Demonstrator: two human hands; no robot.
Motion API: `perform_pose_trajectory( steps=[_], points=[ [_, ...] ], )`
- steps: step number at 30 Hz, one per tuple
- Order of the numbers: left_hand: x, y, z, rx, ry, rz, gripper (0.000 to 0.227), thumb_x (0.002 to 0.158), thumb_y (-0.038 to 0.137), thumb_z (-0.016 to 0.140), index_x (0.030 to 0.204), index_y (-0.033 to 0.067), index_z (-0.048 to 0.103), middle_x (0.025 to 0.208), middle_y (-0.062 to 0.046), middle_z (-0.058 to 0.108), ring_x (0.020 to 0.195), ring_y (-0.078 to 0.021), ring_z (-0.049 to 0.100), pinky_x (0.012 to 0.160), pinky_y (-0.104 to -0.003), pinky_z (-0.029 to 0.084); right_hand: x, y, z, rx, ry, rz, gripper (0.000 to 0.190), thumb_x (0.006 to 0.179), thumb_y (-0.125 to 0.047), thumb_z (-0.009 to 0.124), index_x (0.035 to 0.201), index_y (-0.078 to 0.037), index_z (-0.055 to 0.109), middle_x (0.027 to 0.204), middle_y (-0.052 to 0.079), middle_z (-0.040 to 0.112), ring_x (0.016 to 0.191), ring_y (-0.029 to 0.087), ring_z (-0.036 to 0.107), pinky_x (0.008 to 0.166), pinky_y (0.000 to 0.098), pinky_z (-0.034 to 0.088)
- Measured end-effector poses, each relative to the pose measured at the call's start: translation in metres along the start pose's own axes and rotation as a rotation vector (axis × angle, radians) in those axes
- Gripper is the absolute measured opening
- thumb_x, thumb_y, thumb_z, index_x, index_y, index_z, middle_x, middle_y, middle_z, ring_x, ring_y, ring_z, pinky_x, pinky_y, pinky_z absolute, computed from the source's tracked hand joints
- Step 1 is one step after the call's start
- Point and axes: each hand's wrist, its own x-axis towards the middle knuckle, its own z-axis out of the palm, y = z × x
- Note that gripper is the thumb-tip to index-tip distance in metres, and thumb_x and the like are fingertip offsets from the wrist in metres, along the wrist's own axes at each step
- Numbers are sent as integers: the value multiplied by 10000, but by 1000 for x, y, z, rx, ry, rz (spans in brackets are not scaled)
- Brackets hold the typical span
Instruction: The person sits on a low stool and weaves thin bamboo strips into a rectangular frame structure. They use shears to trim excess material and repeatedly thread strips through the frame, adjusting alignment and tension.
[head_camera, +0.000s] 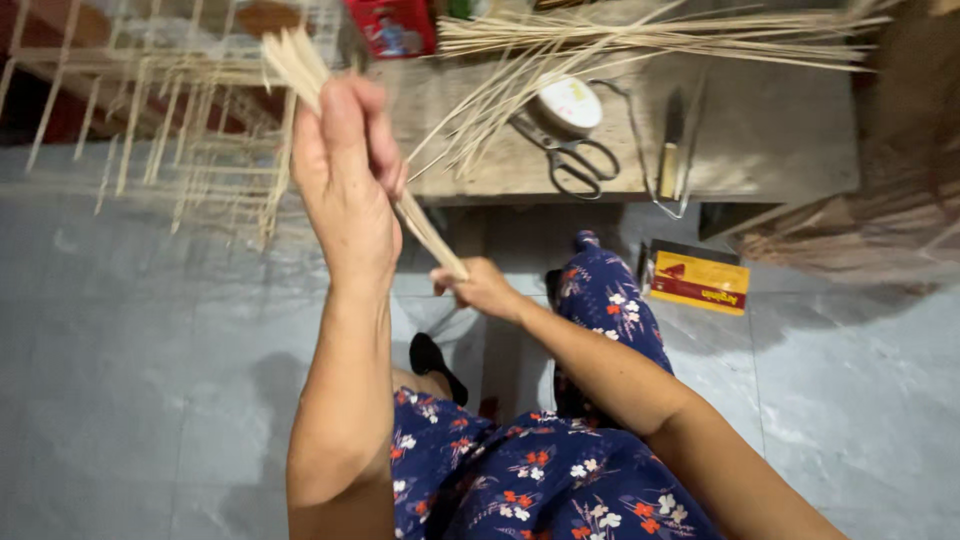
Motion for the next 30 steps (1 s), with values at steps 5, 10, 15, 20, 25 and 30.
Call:
perform_pose_trajectory(
  steps=[5, 10, 15, 20, 25, 30],
  points=[
    [-14, -13, -57, 298, -133, 123, 667, 1121, 383, 629, 1623, 87, 305, 1477, -91, 566, 1376, -189, 570, 1231, -352, 443, -10, -56, -19, 151, 43, 65, 380, 1010, -364, 610, 865, -29, 716, 509, -49, 471, 415, 79, 429, 398, 270, 325],
    [-101, -109, -89, 391, -127, -302, 715, 982, 318, 693, 1565, 59, 369, 1501, -115, 530, 1401, -213, 510, 1158, -358, 431, -25, -108, -53, 430, 24, 60, 417, 1060, -372, 541, 868, -16, 645, 481, -42, 387, 396, 86, 348, 413, 274, 337],
    [-208, -163, -77, 543, -321, -395, 571, 976, 224, 697, 1455, 42, 444, 1282, -109, 642, 1169, -190, 607, 1007, -342, 474, -30, -129, -53, 542, -13, 23, 410, 1089, -350, 522, 898, -4, 627, 509, -45, 367, 407, 79, 309, 411, 278, 309],
    [-246, -165, -56, 565, -82, -381, 226, 1083, 200, 494, 1219, 59, 608, 731, -11, 567, 650, -117, 557, 610, -300, 486, -39, -137, -31, 485, -53, -85, 364, 1083, -323, 574, 1043, 37, 612, 597, 7, 461, 487, 113, 421, 473, 291, 381],
    [-233, -146, -62, 488, 121, -219, 222, 1108, 229, 462, 1127, 63, 609, 680, 24, 515, 596, -60, 483, 551, -247, 419, -46, -126, -10, 171, -133, -343, 705, 1015, -334, 637, 1560, 2, 343, 1318, 111, 623, 1164, 182, 632, 963, 313, 530],
    [-181, -106, -72, 86, 307, -165, 270, 1119, 328, 479, 1129, 70, 558, 779, 30, 496, 593, -32, 377, 503, -196, 303, -56, -90, 20, 206, -299, -362, 792, 1004, -333, 660, 1619, -40, 257, 1570, 109, 413, 1404, 190, 442, 1093, 323, 421]
  ],
)
